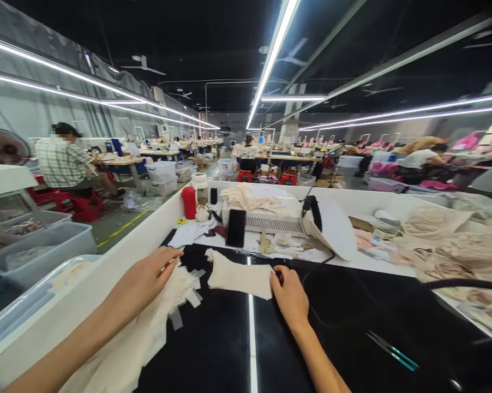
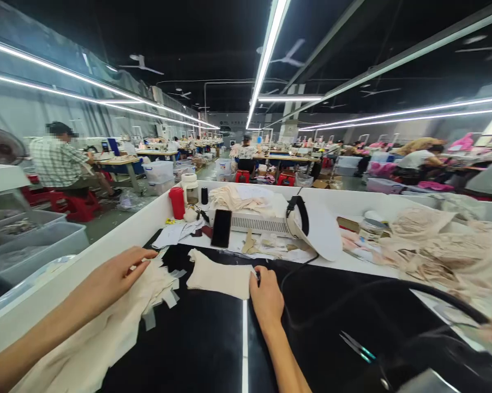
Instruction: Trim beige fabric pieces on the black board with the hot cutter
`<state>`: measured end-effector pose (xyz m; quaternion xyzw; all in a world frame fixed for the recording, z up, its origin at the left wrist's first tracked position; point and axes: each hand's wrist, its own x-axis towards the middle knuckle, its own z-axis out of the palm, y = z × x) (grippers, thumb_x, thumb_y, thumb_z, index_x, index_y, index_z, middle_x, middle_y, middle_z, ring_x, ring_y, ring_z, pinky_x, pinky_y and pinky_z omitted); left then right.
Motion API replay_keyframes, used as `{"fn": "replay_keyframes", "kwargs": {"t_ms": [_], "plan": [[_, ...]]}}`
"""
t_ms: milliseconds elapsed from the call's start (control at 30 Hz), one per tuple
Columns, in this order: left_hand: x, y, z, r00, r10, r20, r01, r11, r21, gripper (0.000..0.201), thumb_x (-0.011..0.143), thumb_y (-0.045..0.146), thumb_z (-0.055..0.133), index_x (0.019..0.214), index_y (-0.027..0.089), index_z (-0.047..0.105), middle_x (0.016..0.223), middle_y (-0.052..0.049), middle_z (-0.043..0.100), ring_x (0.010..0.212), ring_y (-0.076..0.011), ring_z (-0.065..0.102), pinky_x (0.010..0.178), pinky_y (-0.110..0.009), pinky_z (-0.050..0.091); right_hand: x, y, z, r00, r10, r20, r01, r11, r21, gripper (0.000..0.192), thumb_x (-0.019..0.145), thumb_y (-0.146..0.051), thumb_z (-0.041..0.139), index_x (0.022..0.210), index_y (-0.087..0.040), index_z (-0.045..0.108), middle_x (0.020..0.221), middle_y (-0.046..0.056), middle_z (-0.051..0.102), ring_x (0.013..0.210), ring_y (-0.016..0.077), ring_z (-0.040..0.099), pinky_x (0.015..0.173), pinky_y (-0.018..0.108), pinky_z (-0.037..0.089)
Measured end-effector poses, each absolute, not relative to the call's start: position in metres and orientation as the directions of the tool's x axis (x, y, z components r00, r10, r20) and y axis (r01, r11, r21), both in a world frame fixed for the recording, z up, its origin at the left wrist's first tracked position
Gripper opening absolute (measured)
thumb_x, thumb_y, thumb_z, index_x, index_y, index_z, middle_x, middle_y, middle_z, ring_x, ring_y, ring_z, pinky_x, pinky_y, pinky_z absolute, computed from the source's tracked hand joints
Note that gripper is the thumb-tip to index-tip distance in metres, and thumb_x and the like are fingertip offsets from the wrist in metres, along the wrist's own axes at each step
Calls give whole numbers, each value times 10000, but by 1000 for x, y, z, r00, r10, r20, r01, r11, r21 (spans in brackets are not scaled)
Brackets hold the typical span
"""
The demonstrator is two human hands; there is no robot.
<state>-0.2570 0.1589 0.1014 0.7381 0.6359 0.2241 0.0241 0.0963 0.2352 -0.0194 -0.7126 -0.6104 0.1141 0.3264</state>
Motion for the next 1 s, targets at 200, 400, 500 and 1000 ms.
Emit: {"fn": "replay_keyframes", "kwargs": {"t_ms": [200,400,500,1000], "plan": [[-315,114,101,-116,940,322,978,51,203,560,980,449,273,1235,190,698,1252,-143,711,1112,-359,671,970,-483,493,103,241,-27,221,951,216,785,-42,-618,469,967,-501,360,1224,-222,635,1041,74,613,962,278,645,754,373,467],[-317,101,61,-172,964,205,966,124,228,472,942,461,374,1095,206,741,1121,-131,757,1002,-344,707,890,-439,519,108,243,-31,216,953,213,791,-43,-611,538,933,-539,331,1225,-208,639,1068,102,632,1017,308,646,794,408,475],[-313,109,52,-194,961,196,955,139,261,451,955,423,377,1148,198,718,1145,-140,747,1062,-341,691,918,-424,503,111,244,-31,204,958,203,793,-40,-608,550,931,-561,337,1227,-211,641,1080,108,639,993,309,652,751,406,475],[-293,119,67,-261,934,244,802,69,593,350,917,508,416,835,244,631,926,-60,690,887,-272,640,801,-357,494,110,239,-25,215,960,180,688,-18,-725,491,871,-569,423,1155,-235,643,1076,100,631,940,315,603,757,422,427]]}}
